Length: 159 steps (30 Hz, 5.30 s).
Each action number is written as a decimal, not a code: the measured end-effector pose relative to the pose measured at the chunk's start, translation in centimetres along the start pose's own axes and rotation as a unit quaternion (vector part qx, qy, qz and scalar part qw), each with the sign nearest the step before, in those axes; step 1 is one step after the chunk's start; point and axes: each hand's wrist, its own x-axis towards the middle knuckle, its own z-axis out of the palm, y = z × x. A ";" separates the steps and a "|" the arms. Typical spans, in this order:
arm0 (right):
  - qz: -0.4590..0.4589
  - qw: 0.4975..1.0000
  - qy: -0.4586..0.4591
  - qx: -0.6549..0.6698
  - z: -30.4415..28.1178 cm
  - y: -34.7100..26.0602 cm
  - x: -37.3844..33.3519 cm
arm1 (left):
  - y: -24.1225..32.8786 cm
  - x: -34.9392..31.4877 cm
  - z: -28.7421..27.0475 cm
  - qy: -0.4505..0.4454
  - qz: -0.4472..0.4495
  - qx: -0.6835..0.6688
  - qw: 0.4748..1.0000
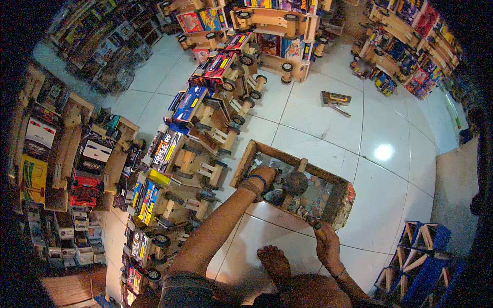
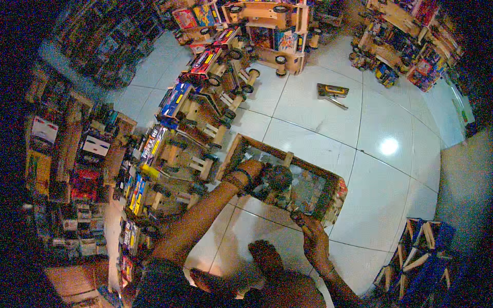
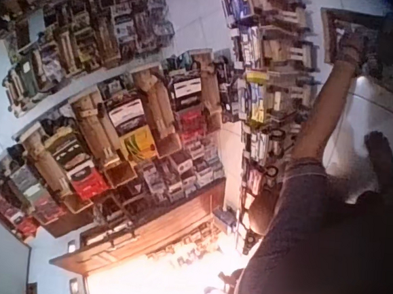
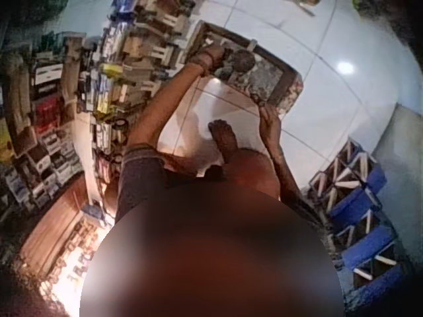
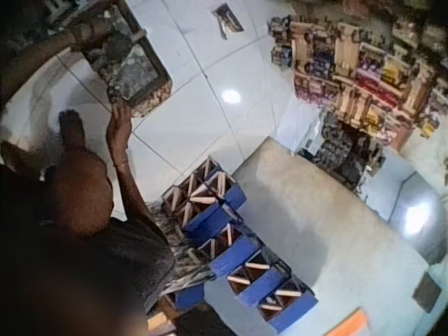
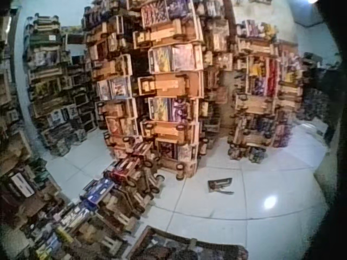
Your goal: The person sits on the floor and uses a hammer to drive small wooden pegs into the tops of several toy truck boxes arranged in a row. They repeatedly pick up pegs from a nearby box and tap them into place on each truck.
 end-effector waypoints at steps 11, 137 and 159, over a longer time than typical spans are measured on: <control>0.085 0.994 0.002 0.064 0.5 1.9 -0.6 | -2.9 -2.2 -0.9 0.088 0.062 -0.064 0.992; 0.059 0.880 -0.379 0.282 10.7 -38.0 4.2 | -12.8 -54.3 -2.0 0.276 -0.148 -0.594 0.741; 0.020 0.898 -0.407 0.169 10.0 -36.9 4.6 | -12.2 -54.2 -2.3 0.291 -0.184 -0.546 0.764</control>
